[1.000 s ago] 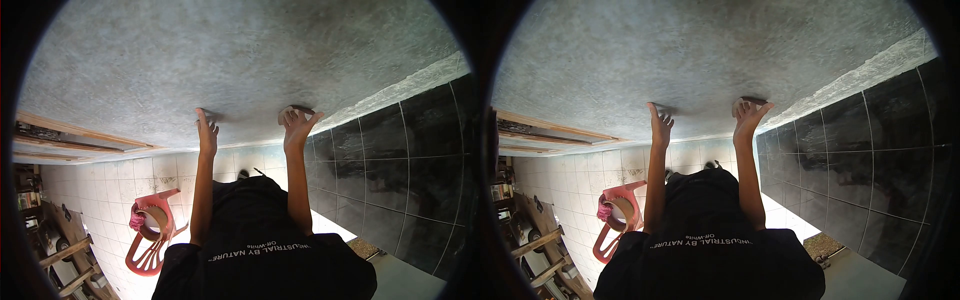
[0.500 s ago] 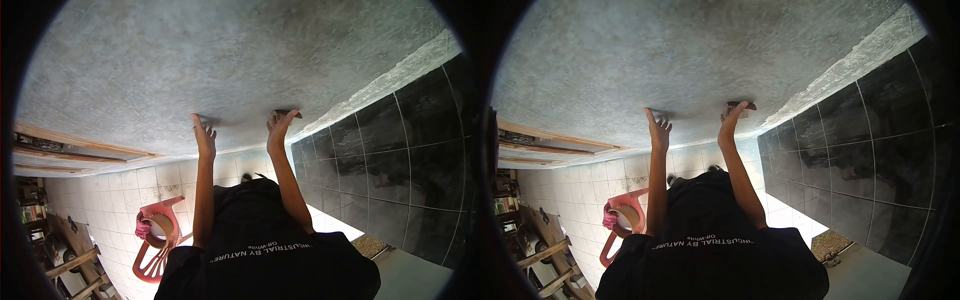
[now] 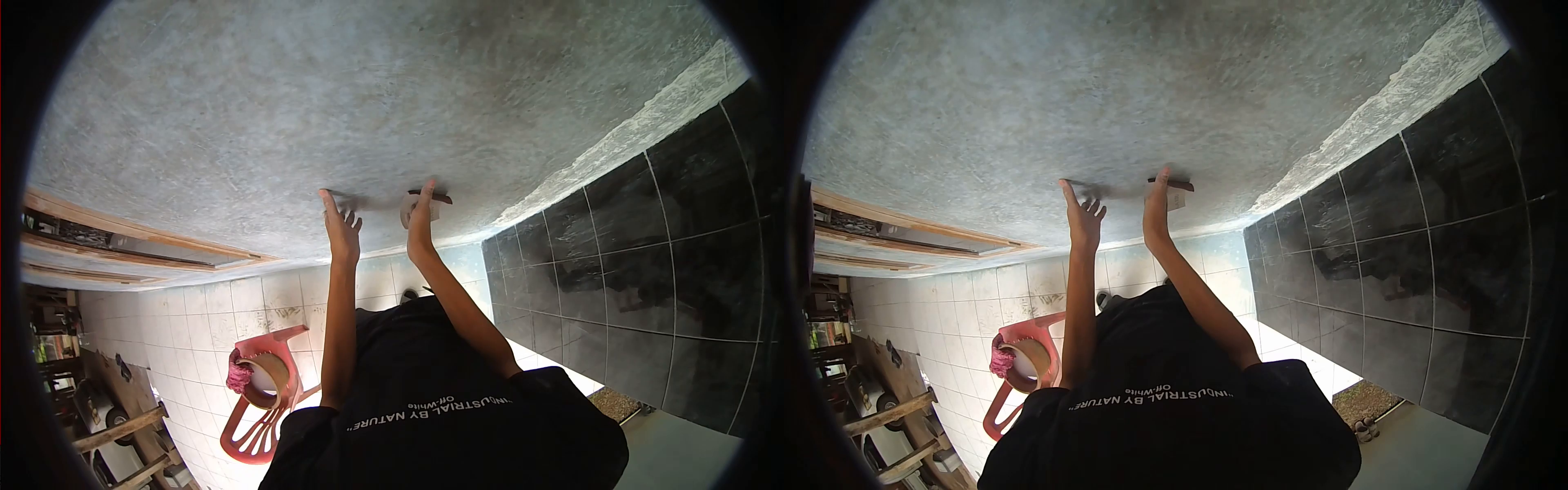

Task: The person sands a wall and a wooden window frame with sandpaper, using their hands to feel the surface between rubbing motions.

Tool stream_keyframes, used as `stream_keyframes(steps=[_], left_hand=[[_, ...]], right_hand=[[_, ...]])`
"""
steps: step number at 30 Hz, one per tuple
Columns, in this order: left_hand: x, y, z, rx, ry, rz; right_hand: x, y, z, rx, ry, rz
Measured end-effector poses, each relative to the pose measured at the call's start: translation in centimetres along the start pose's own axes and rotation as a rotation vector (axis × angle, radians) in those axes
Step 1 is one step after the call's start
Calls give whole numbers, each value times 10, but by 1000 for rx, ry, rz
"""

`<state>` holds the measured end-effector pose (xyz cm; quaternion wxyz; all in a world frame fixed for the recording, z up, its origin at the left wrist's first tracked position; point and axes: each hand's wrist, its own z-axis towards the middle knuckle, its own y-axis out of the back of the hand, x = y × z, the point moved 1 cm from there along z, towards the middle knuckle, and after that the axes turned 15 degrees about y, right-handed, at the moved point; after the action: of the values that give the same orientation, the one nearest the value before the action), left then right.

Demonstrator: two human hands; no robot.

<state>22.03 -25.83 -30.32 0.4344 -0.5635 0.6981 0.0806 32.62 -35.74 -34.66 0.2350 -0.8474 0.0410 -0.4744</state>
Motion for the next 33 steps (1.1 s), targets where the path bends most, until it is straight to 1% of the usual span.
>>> stream_keyframes(steps=[2, 3, 5, 7, 9, 10, 12, 13, 15, 16, 17, 23, 28, 29, 31, 32, 33], left_hand=[[-1, 0, -3, 3, 19, 11], [-1, 1, -6, -3, 22, 11], [-3, -2, -9, 14, 5, 8], [1, 1, -3, 9, 18, 4], [0, 2, -1, 4, 20, -6], [0, 1, -2, 10, 18, -1], [-1, 0, -5, 10, 13, 1], [-2, 0, -6, 16, 7, 0], [-1, 2, -7, 16, 4, -3], [0, 2, -5, 11, 3, -3], [0, 2, -3, 9, 1, -3], [-2, -1, -7, 11, -15, -1], [-1, -1, -8, -1, -8, 7], [-1, -1, -7, -2, -9, 11], [-1, -1, -7, -5, -5, 7], [-2, -1, -6, -14, 1, 1], [-4, -2, -7, -12, -2, 3]], right_hand=[[16, -11, -24, 118, 394, -84], [21, -15, -37, 118, 388, -85], [32, -27, -55, 265, 429, -53], [33, -34, -59, 262, 415, -69], [34, -41, -56, 176, 539, -415], [33, -41, -54, 182, 540, -414], [32, -39, -51, 205, 443, -398], [34, -37, -52, 211, 440, -399], [43, -31, -57, 293, 467, -155], [53, -33, -63, 338, 399, -73], [57, -35, -66, 340, 400, -73], [81, -46, -81, 296, 590, -214], [84, -46, -89, 258, 718, -349], [76, -42, -83, 255, 721, -349], [52, -36, -61, 91, 716, -583], [42, -34, -55, 91, 722, -579], [37, -33, -56, 78, 822, -704]])
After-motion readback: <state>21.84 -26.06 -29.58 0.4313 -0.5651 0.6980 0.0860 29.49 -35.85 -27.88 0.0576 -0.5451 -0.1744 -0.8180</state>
